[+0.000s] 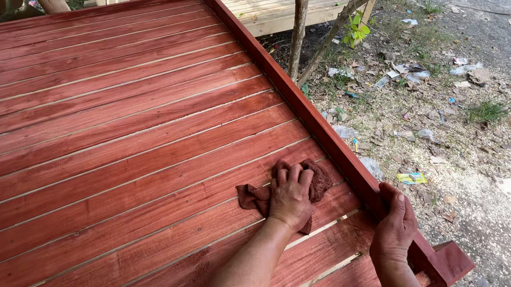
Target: The person wipes a reddish wood stain or finish onto slatted wooden furniture frames using a cloth. They first wipe the underside edge of one frame, then move around the piece wiping the side rails, corners, and the slatted top surface, working the stain into the wood by hand.
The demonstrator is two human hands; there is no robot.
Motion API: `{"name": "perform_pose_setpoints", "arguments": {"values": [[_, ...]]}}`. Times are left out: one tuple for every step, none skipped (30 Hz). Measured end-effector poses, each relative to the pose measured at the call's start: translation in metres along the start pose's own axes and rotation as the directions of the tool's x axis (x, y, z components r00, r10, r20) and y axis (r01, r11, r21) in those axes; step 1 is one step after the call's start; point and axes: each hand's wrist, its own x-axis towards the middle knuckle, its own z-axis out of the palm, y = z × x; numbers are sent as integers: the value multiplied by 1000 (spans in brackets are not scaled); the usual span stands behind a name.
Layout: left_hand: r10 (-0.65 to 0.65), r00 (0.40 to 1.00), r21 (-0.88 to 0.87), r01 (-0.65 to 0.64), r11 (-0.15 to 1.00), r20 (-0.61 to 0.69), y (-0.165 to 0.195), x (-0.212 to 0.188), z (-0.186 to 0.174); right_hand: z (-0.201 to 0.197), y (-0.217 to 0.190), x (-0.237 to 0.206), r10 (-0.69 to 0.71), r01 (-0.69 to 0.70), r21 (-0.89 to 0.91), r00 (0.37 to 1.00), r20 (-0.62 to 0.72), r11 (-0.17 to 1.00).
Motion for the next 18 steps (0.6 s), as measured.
{"name": "perform_pose_setpoints", "arguments": {"values": [[-10,1000,-10,10,1000,11,-1,-3,-3,-2,0,0,8,-8,12,1000,-3,1000],[-17,1000,-23,17,1000,23,1,-4,-5,-4,0,0,13,-13,23,1000,-8,1000],[-20,1000,-115,19,993,-11,5,-5,-7,-7,-1,0,15,-15,12,1000,-8,1000],[-25,999,-204,16,979,-45,11,-6,-9,-9,-1,0,15,-15,2,1000,-8,1000],[-35,996,-294,10,956,-80,17,-6,-11,-11,-2,2,13,-13,-9,1000,-7,1000],[-50,997,-273,31,962,-63,28,-5,-11,-12,-3,3,61,-61,39,998,-20,997],[-67,997,-250,53,967,-48,45,-3,-9,-14,-3,5,110,-107,88,994,-29,990],[-87,996,-226,77,971,-32,62,-3,-6,-14,-3,6,161,-155,136,986,-33,979],[-110,990,-191,126,974,91,82,-3,-3,-14,-4,8,149,-143,135,988,-34,980],[-137,968,-149,170,974,209,100,-3,0,-14,-4,9,136,-131,135,990,-35,982],[-121,974,-139,149,979,192,110,-4,0,-13,-4,10,119,-113,137,992,-35,984],[-103,979,-128,127,984,176,117,-6,1,-12,-4,11,90,-86,124,995,-29,989],[-87,983,-117,107,987,164,121,-9,1,-10,-4,11,65,-62,107,998,-24,992],[-77,981,-76,92,993,180,121,-9,0,-8,-4,11,42,-40,87,999,-17,995],[-67,978,-33,75,997,200,117,-9,-2,-6,-5,9,47,-45,85,999,-22,995],[-61,973,12,60,998,223,113,-13,-4,-3,-7,7,58,-56,84,998,-24,995],[-67,973,-24,74,997,220,108,-15,-6,3,-8,4,64,-62,88,998,-20,994],[-68,975,-61,83,995,212,105,-15,-8,10,-10,2,38,-39,92,999,16,995]]}}
